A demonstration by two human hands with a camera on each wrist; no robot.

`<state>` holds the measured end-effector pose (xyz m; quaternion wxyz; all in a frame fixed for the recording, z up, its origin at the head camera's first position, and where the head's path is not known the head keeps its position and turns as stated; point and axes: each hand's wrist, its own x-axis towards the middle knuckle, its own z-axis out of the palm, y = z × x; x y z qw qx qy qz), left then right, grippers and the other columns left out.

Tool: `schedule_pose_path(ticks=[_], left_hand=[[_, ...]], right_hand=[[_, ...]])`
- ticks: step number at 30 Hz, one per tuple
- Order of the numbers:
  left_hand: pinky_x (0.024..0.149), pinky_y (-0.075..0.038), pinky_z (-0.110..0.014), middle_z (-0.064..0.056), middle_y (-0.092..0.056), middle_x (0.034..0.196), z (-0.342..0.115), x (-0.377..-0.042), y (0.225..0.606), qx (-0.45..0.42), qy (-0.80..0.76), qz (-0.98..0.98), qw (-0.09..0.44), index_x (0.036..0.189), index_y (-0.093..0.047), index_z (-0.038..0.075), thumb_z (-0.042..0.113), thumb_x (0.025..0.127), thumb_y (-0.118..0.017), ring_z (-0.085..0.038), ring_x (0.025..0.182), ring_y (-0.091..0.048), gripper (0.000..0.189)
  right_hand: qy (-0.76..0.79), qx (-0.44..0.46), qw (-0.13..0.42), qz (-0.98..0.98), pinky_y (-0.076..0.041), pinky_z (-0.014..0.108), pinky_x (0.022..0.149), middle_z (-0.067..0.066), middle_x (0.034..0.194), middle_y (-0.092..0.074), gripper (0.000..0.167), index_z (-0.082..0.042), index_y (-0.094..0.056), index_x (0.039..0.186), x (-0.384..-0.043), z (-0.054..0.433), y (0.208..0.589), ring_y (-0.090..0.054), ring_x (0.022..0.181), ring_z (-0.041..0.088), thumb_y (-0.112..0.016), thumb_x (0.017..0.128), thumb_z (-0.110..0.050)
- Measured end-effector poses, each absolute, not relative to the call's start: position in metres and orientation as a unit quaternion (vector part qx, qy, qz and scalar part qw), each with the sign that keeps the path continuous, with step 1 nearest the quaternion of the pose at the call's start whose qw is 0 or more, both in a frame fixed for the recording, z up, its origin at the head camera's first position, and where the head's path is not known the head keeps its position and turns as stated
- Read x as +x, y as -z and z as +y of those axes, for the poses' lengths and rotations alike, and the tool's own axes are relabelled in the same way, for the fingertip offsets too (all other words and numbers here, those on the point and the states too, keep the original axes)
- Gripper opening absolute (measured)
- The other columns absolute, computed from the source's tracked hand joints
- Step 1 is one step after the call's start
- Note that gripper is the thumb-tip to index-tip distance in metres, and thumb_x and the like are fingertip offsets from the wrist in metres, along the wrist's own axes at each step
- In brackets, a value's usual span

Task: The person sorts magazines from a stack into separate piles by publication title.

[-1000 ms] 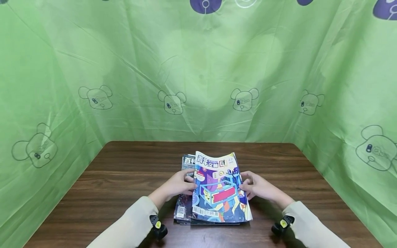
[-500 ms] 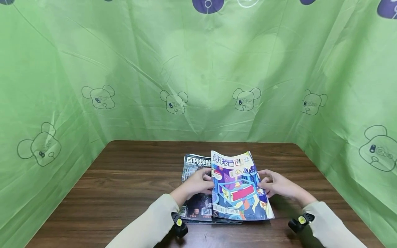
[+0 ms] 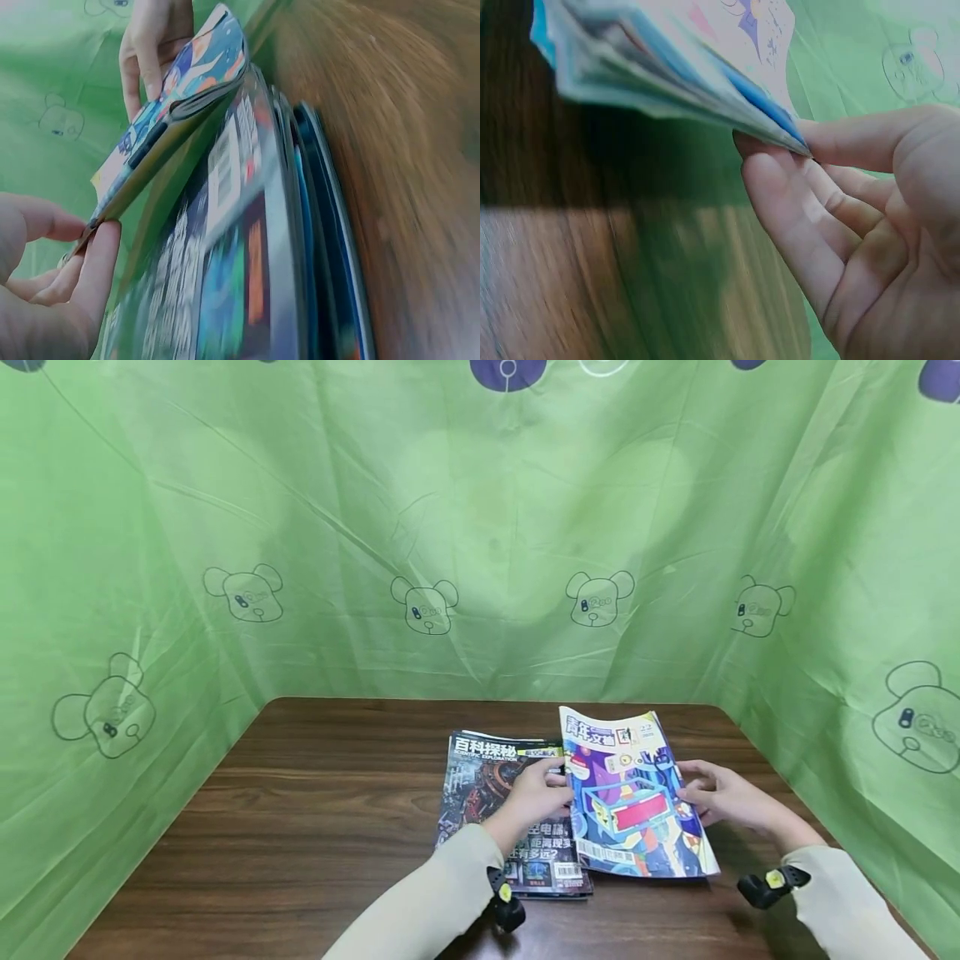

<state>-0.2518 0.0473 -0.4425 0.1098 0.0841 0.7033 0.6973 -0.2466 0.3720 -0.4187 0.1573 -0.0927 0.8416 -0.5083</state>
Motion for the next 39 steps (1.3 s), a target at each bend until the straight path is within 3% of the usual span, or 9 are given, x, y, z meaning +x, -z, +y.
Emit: schedule_pose_path(ticks=[16, 21, 25, 30, 35, 39], left_hand=[[0.057, -0.061, -0.029, -0.014, -0.071, 0.101, 0.109, -0.259, 0.443, 0.048, -0.681, 0.727, 0.067, 0.135, -0.059, -0.003, -0.012, 0.082, -0.068, -0.023, 0.071, -0.071, 0.055], [0.057, -0.060, -0.029, -0.014, -0.073, 0.100, 0.119, -0.260, 0.444, 0.050, -0.672, 0.736, 0.060, 0.133, -0.061, -0.003, -0.011, 0.084, -0.069, -0.022, 0.067, -0.072, 0.050], [0.061, -0.061, -0.030, -0.016, -0.074, 0.100, 0.122, -0.261, 0.445, 0.066, -0.653, 0.752, 0.067, 0.133, -0.059, -0.005, -0.010, 0.084, -0.070, -0.025, 0.068, -0.073, 0.051], [0.080, -0.055, -0.024, -0.010, -0.073, 0.109, 0.117, -0.258, 0.444, 0.106, -0.526, 0.840, 0.080, 0.133, -0.060, -0.002, -0.002, 0.073, -0.079, -0.014, 0.088, -0.067, 0.063], [0.072, -0.052, -0.022, -0.006, -0.071, 0.100, 0.116, -0.257, 0.443, 0.138, -0.453, 0.879, 0.055, 0.122, -0.067, 0.001, -0.002, 0.068, -0.078, -0.014, 0.077, -0.055, 0.055], [0.077, -0.049, -0.021, -0.002, -0.068, 0.097, 0.118, -0.255, 0.442, 0.165, -0.369, 0.914, 0.022, 0.116, -0.070, 0.005, 0.002, 0.070, -0.078, -0.013, 0.086, -0.053, 0.047]], right_hand=[[0.459, 0.006, 0.147, 0.876, -0.060, 0.043, 0.077, 0.018, 0.109, -0.067, 0.069, 0.014, -0.021, 0.151, -0.249, 0.410, 0.429, -0.068, 0.092, 0.029, -0.057, 0.103, -0.022], [0.457, 0.004, 0.135, 0.879, -0.060, 0.042, 0.076, 0.023, 0.113, -0.066, 0.068, 0.016, -0.023, 0.149, -0.249, 0.419, 0.432, -0.068, 0.093, 0.029, -0.058, 0.103, -0.020], [0.446, 0.005, 0.129, 0.886, -0.060, 0.042, 0.074, 0.022, 0.109, -0.068, 0.066, 0.018, -0.027, 0.146, -0.252, 0.422, 0.435, -0.068, 0.089, 0.028, -0.059, 0.102, -0.018], [0.416, 0.032, 0.129, 0.900, -0.061, 0.041, 0.074, 0.017, 0.102, -0.070, 0.065, 0.019, -0.032, 0.144, -0.257, 0.424, 0.440, -0.069, 0.086, 0.025, -0.060, 0.101, -0.021], [0.396, 0.059, 0.129, 0.907, -0.061, 0.041, 0.075, 0.015, 0.100, -0.070, 0.065, 0.020, -0.038, 0.141, -0.259, 0.424, 0.443, -0.068, 0.085, 0.024, -0.062, 0.099, -0.024], [0.403, 0.059, 0.125, 0.905, -0.061, 0.041, 0.074, 0.015, 0.097, -0.069, 0.061, 0.021, -0.041, 0.137, -0.260, 0.423, 0.444, -0.068, 0.083, 0.024, -0.063, 0.099, -0.021]])
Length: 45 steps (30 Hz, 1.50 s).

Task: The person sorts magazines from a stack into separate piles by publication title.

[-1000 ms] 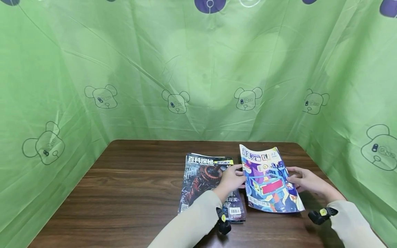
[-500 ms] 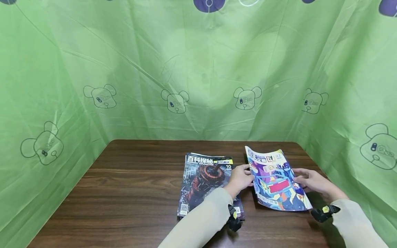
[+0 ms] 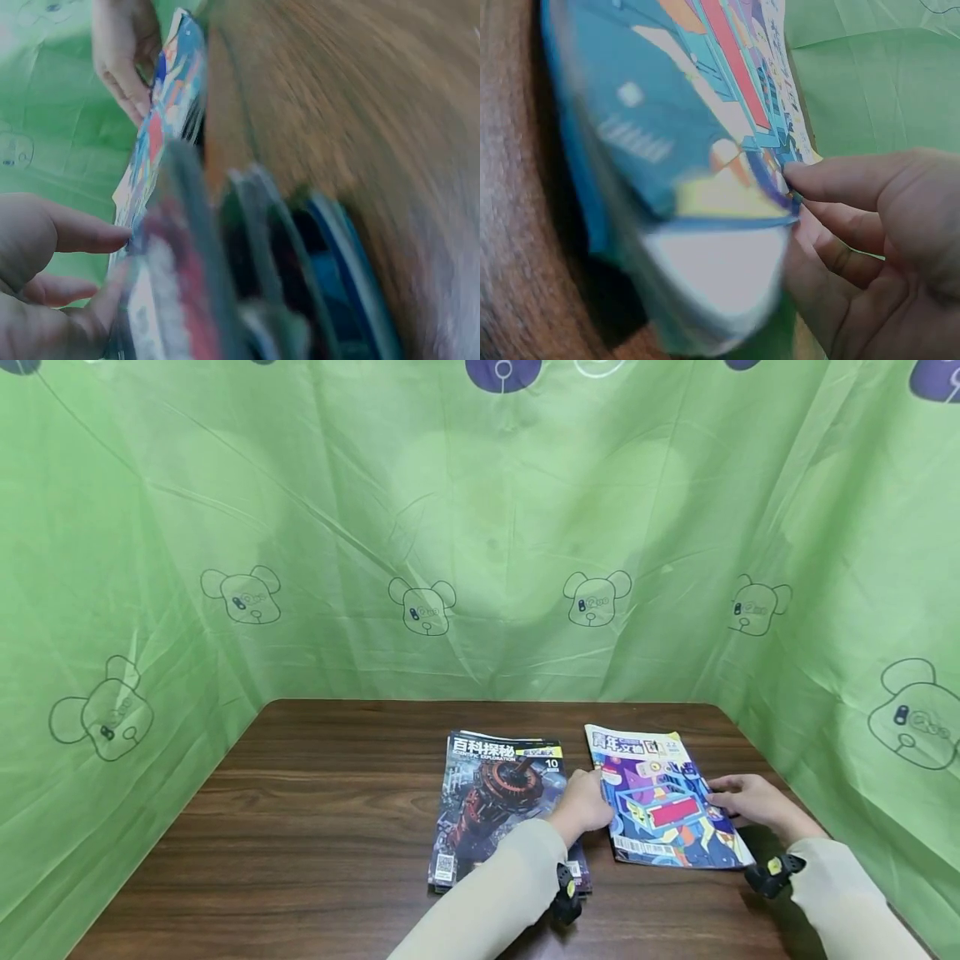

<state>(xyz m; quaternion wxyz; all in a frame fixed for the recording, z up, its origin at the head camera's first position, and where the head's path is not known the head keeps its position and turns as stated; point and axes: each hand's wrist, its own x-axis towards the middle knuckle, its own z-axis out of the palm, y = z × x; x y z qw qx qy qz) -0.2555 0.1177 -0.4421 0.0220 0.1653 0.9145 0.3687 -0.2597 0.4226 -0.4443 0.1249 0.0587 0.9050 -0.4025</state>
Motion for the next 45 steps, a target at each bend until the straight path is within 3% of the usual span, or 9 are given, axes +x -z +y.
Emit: schedule_pose_path(ticks=[3, 10, 17, 24, 30, 41, 45], left_hand=[[0.083, -0.048, -0.021, -0.002, -0.065, 0.103, 0.120, -0.255, 0.440, 0.170, -0.322, 0.931, 0.017, 0.121, -0.069, 0.007, 0.005, 0.072, -0.080, -0.013, 0.095, -0.051, 0.050], [0.086, -0.049, -0.022, -0.004, -0.065, 0.106, 0.119, -0.254, 0.434, 0.173, -0.320, 0.931, 0.023, 0.124, -0.067, 0.005, 0.009, 0.074, -0.080, -0.014, 0.097, -0.053, 0.051], [0.097, -0.050, -0.028, -0.012, -0.064, 0.126, 0.100, -0.263, 0.428, 0.182, -0.392, 0.900, 0.061, 0.142, -0.054, 0.001, 0.018, 0.082, -0.080, -0.019, 0.114, -0.060, 0.067], [0.095, -0.052, -0.032, -0.014, -0.066, 0.124, 0.066, -0.265, 0.420, 0.178, -0.457, 0.867, 0.092, 0.142, -0.054, 0.001, 0.016, 0.086, -0.079, -0.024, 0.111, -0.064, 0.063], [0.086, -0.055, -0.032, -0.015, -0.067, 0.118, 0.032, -0.272, 0.418, 0.174, -0.464, 0.866, 0.076, 0.139, -0.057, -0.001, 0.014, 0.084, -0.079, -0.023, 0.100, -0.066, 0.060], [0.092, -0.054, -0.040, -0.021, -0.069, 0.113, -0.034, -0.275, 0.418, 0.154, -0.481, 0.862, 0.053, 0.135, -0.058, -0.006, 0.009, 0.084, -0.076, -0.030, 0.103, -0.066, 0.056], [0.086, -0.056, -0.037, -0.021, -0.070, 0.111, -0.058, -0.273, 0.415, 0.155, -0.470, 0.868, 0.045, 0.133, -0.058, -0.008, 0.008, 0.084, -0.075, -0.029, 0.099, -0.067, 0.055]], right_hand=[[0.401, 0.048, 0.120, 0.907, -0.061, 0.042, 0.075, 0.018, 0.100, -0.067, 0.059, 0.023, -0.041, 0.135, -0.260, 0.423, 0.445, -0.067, 0.086, 0.025, -0.063, 0.099, -0.019], [0.391, 0.048, 0.110, 0.912, -0.061, 0.042, 0.076, 0.025, 0.108, -0.062, 0.062, 0.022, -0.043, 0.134, -0.259, 0.424, 0.440, -0.063, 0.093, 0.029, -0.065, 0.097, -0.023], [0.373, 0.045, 0.079, 0.923, -0.062, 0.040, 0.072, 0.030, 0.109, -0.061, 0.060, 0.018, -0.048, 0.132, -0.259, 0.413, 0.431, -0.065, 0.091, 0.031, -0.067, 0.096, -0.025], [0.387, 0.018, 0.079, 0.918, -0.061, 0.038, 0.066, 0.019, 0.096, -0.063, 0.056, 0.016, -0.048, 0.133, -0.259, 0.387, 0.425, -0.064, 0.080, 0.024, -0.067, 0.097, -0.021], [0.398, -0.002, 0.088, 0.913, -0.059, 0.040, 0.066, 0.019, 0.097, -0.063, 0.053, 0.008, -0.052, 0.135, -0.257, 0.357, 0.418, -0.065, 0.080, 0.025, -0.068, 0.096, -0.024], [0.432, -0.090, 0.101, 0.892, -0.062, 0.042, 0.067, 0.019, 0.090, -0.065, 0.044, 0.010, -0.056, 0.129, -0.262, 0.302, 0.416, -0.069, 0.078, 0.032, -0.068, 0.096, -0.017], [0.439, -0.110, 0.108, 0.885, -0.062, 0.041, 0.065, 0.017, 0.090, -0.063, 0.047, 0.009, -0.057, 0.130, -0.263, 0.282, 0.418, -0.068, 0.076, 0.029, -0.070, 0.095, -0.019]])
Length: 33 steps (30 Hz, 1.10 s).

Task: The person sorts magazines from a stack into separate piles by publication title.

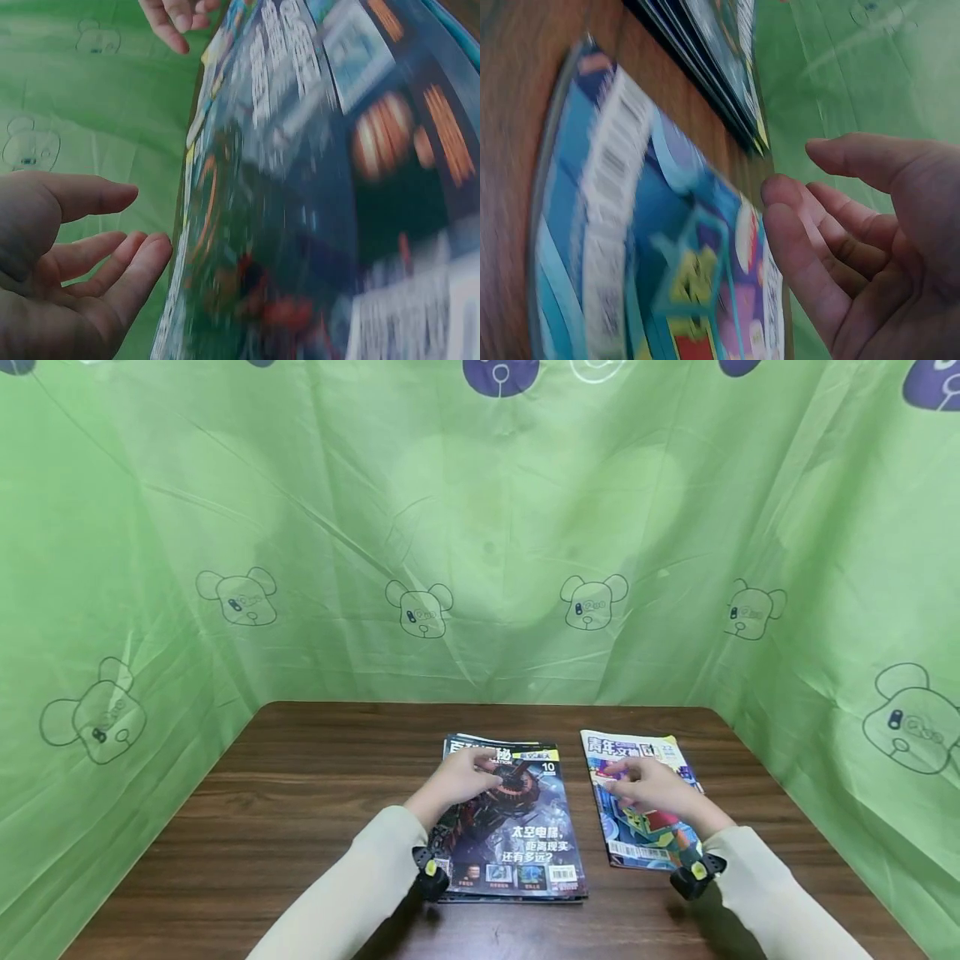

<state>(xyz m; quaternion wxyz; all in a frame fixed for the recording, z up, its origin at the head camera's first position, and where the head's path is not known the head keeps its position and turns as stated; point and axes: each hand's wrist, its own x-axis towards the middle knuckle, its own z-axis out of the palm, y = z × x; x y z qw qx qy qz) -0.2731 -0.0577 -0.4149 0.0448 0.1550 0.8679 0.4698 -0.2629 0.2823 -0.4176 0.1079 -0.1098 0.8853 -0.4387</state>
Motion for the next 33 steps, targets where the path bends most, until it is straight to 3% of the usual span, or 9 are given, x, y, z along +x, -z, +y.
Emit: schedule_pose_path(ticks=[10, 17, 33], left_hand=[[0.069, -0.058, -0.031, -0.013, -0.071, 0.105, -0.113, -0.264, 0.414, 0.117, -0.453, 0.883, 0.031, 0.129, -0.064, -0.004, 0.007, 0.085, -0.075, -0.018, 0.081, -0.067, 0.047], [0.063, -0.062, -0.038, -0.017, -0.068, 0.100, -0.137, -0.253, 0.423, 0.074, -0.505, 0.859, 0.043, 0.130, -0.060, -0.007, 0.000, 0.085, -0.074, -0.028, 0.070, -0.071, 0.048], [0.059, -0.062, -0.037, -0.010, -0.068, 0.085, -0.140, -0.245, 0.444, 0.051, -0.532, 0.839, 0.101, 0.137, -0.052, -0.009, 0.008, 0.086, -0.078, -0.022, 0.072, -0.069, 0.059]], right_hand=[[0.445, -0.138, 0.136, 0.874, -0.061, 0.039, 0.057, 0.016, 0.085, -0.065, 0.053, 0.008, -0.055, 0.131, -0.253, 0.239, 0.426, -0.068, 0.070, 0.028, -0.072, 0.094, -0.025], [0.443, -0.129, 0.140, 0.876, -0.060, 0.039, 0.055, 0.012, 0.083, -0.067, 0.057, 0.008, -0.054, 0.132, -0.249, 0.227, 0.433, -0.066, 0.067, 0.026, -0.075, 0.092, -0.028], [0.446, -0.117, 0.132, 0.878, -0.059, 0.038, 0.050, 0.012, 0.077, -0.061, 0.072, 0.012, -0.044, 0.136, -0.247, 0.217, 0.449, -0.063, 0.057, 0.023, -0.079, 0.088, -0.030]])
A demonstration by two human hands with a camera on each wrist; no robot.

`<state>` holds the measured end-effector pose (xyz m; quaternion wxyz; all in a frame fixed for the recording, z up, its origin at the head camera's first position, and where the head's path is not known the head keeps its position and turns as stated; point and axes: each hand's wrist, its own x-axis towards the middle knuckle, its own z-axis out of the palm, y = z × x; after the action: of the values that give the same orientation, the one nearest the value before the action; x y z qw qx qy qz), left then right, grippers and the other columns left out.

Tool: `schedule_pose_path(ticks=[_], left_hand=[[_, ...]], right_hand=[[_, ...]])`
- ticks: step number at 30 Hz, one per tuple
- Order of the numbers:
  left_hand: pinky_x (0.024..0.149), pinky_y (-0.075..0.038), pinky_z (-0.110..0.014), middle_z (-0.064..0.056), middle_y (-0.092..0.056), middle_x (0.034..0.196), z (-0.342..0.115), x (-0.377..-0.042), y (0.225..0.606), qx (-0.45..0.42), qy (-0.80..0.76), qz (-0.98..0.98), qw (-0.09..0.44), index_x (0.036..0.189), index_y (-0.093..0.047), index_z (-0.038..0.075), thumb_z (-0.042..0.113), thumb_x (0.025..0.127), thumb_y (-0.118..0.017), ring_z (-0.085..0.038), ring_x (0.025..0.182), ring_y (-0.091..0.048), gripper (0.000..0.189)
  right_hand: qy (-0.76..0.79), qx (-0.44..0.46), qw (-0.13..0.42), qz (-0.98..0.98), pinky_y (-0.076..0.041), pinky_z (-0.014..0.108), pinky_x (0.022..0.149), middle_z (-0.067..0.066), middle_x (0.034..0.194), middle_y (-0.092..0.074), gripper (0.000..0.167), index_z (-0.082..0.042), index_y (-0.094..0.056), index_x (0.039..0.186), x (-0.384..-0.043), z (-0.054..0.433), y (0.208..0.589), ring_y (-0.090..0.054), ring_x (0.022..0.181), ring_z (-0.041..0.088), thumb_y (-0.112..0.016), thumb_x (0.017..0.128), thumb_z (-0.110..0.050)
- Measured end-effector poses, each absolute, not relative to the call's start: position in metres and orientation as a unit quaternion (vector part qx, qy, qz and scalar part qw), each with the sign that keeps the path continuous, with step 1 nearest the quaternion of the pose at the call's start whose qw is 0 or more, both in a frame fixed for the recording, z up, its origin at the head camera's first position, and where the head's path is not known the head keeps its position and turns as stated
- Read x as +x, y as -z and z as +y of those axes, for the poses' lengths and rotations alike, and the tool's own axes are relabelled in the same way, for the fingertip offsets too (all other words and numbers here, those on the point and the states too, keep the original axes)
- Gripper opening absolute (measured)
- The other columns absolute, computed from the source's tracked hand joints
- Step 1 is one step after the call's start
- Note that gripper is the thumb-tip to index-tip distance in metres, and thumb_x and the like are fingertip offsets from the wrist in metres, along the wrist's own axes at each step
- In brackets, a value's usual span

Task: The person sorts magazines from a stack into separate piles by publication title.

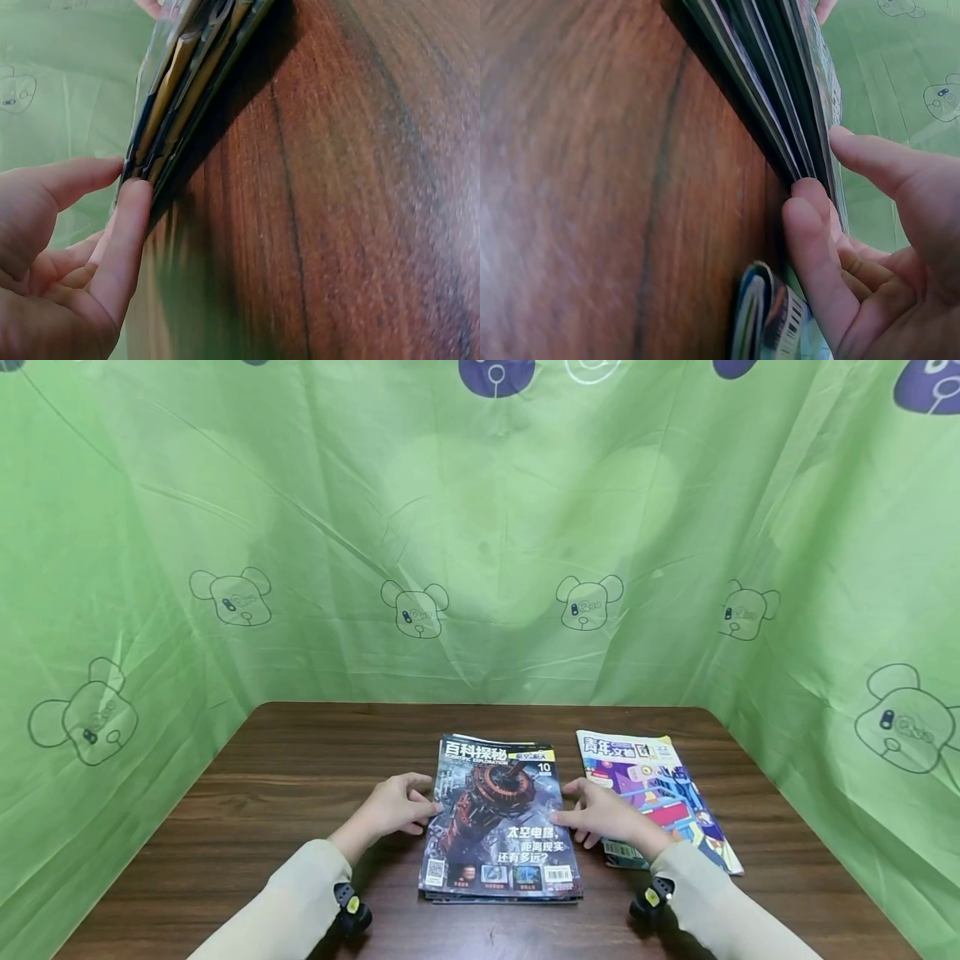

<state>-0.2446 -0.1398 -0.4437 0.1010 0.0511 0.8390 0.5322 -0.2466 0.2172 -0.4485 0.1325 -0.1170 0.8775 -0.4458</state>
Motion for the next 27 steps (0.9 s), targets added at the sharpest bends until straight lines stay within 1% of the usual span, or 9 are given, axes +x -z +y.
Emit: schedule_pose_path(ticks=[6, 12, 17, 21, 27], left_hand=[[0.057, -0.061, -0.036, -0.009, -0.068, 0.081, -0.1382, -0.2434, 0.4451, 0.058, -0.529, 0.841, 0.095, 0.133, -0.055, -0.010, 0.008, 0.084, -0.080, -0.020, 0.069, -0.067, 0.058], [0.057, -0.061, -0.036, -0.008, -0.069, 0.081, -0.1371, -0.2446, 0.4458, 0.068, -0.537, 0.835, 0.096, 0.132, -0.056, -0.010, 0.007, 0.084, -0.080, -0.019, 0.068, -0.067, 0.056], [0.057, -0.061, -0.036, -0.008, -0.068, 0.081, -0.1376, -0.2447, 0.4455, 0.073, -0.535, 0.836, 0.094, 0.130, -0.057, -0.009, 0.007, 0.084, -0.080, -0.018, 0.067, -0.066, 0.055], [0.057, -0.061, -0.035, -0.008, -0.068, 0.081, -0.1378, -0.2449, 0.4447, 0.073, -0.529, 0.841, 0.090, 0.130, -0.058, -0.008, 0.008, 0.084, -0.081, -0.020, 0.067, -0.067, 0.054], [0.058, -0.061, -0.036, -0.009, -0.069, 0.083, -0.1378, -0.2451, 0.4453, 0.072, -0.531, 0.839, 0.089, 0.130, -0.058, -0.007, 0.009, 0.084, -0.081, -0.021, 0.071, -0.069, 0.053]], right_hand=[[0.457, -0.109, 0.138, 0.872, -0.059, 0.038, 0.050, 0.012, 0.075, -0.062, 0.070, 0.011, -0.042, 0.136, -0.2446, 0.2134, 0.4496, -0.063, 0.058, 0.023, -0.078, 0.090, -0.027], [0.472, -0.099, 0.142, 0.865, -0.060, 0.039, 0.053, 0.013, 0.074, -0.062, 0.068, 0.011, -0.042, 0.137, -0.2429, 0.2129, 0.4493, -0.063, 0.058, 0.022, -0.077, 0.090, -0.024], [0.476, -0.090, 0.142, 0.863, -0.060, 0.039, 0.054, 0.012, 0.074, -0.062, 0.068, 0.013, -0.042, 0.137, -0.2422, 0.2113, 0.4475, -0.063, 0.057, 0.021, -0.077, 0.090, -0.022], [0.486, -0.087, 0.142, 0.858, -0.060, 0.039, 0.054, 0.013, 0.075, -0.062, 0.067, 0.016, -0.042, 0.136, -0.2428, 0.2105, 0.4474, -0.063, 0.057, 0.021, -0.077, 0.090, -0.019], [0.509, -0.075, 0.148, 0.845, -0.060, 0.039, 0.055, 0.014, 0.077, -0.062, 0.069, 0.016, -0.040, 0.137, -0.2432, 0.2109, 0.4478, -0.062, 0.060, 0.020, -0.077, 0.090, -0.017]])
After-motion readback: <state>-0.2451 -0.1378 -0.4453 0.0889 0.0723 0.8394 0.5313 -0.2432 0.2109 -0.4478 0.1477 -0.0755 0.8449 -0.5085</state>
